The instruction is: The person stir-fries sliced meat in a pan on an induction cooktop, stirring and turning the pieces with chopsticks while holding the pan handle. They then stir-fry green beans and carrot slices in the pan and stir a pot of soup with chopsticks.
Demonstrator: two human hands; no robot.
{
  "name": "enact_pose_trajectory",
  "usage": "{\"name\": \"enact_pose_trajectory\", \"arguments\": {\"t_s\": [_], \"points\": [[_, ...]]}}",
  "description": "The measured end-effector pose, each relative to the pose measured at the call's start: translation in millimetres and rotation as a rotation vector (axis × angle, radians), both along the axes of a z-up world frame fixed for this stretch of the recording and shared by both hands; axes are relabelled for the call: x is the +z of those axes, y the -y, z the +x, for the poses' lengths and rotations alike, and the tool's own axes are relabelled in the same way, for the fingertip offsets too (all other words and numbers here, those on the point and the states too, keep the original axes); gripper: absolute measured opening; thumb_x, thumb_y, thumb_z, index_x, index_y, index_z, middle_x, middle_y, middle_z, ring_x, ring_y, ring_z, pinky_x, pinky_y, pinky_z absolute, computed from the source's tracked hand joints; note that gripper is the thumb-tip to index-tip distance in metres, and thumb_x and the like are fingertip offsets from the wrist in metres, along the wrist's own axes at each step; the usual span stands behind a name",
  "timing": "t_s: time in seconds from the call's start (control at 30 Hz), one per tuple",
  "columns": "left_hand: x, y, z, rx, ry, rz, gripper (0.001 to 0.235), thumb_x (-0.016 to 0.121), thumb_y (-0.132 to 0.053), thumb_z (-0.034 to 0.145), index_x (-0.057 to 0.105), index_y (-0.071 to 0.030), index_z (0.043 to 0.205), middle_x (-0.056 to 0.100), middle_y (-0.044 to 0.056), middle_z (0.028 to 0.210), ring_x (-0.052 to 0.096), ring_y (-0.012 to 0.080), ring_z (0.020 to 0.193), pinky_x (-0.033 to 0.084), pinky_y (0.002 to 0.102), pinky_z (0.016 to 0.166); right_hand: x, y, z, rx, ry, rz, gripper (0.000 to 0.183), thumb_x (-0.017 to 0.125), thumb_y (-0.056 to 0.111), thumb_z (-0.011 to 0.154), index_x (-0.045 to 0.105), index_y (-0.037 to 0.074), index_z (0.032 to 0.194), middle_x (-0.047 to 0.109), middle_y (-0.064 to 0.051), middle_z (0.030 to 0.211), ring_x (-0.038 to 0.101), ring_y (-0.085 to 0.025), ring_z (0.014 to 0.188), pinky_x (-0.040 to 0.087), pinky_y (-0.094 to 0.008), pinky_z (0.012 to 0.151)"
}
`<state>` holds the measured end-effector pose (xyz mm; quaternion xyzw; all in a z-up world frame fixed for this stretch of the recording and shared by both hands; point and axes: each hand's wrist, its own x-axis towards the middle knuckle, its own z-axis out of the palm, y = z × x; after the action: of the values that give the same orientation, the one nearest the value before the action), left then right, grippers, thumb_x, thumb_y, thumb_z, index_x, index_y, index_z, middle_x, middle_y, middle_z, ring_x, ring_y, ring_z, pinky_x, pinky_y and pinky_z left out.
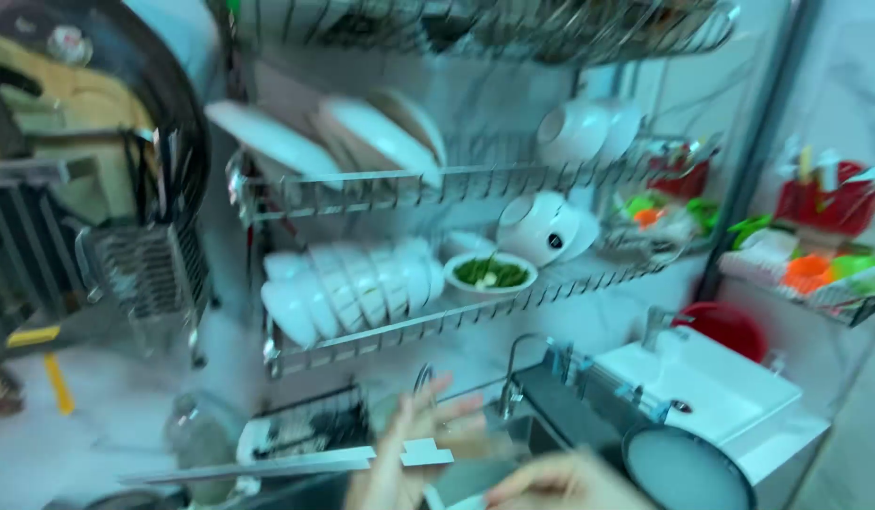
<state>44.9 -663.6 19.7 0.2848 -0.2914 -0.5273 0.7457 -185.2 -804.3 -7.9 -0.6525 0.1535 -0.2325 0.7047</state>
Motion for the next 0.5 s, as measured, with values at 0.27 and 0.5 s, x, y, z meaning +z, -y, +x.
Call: {"name": "enact_pose_trajectory", "arguments": {"t_s": [0.27, 0.5], "points": [[251.6, 89.1, 22.6, 0.236, 0.598, -0.170, 0.062, 0.033, -0.049, 0.102, 0.048, -0.008, 0.147, 0.069, 0.016, 0.134, 0.068, 0.0239, 0.120, 0.051, 0.041, 0.099, 325.3, 202.9, 56.0, -0.448, 0.058, -0.768, 0.050, 0.048, 0.044, 0.104, 0.075, 0.005, 0.118, 0.078, -0.005, 0.111, 0.071, -0.014, 0.098, 0.057, -0.032, 0.085], [289.0, 180.2, 73.0, 0.411, 0.635, -0.237, 0.056, 0.032, -0.044, 0.105, 0.040, -0.010, 0.148, 0.073, 0.018, 0.118, 0.073, 0.0238, 0.106, 0.057, 0.039, 0.091, 476.1, 381.4, 159.2, -0.518, 0.419, -0.733, 0.028, 0.063, 0.010, 0.098, 0.066, -0.001, 0.124, 0.075, -0.011, 0.100, 0.075, -0.015, 0.084, 0.063, -0.023, 0.070]]}}
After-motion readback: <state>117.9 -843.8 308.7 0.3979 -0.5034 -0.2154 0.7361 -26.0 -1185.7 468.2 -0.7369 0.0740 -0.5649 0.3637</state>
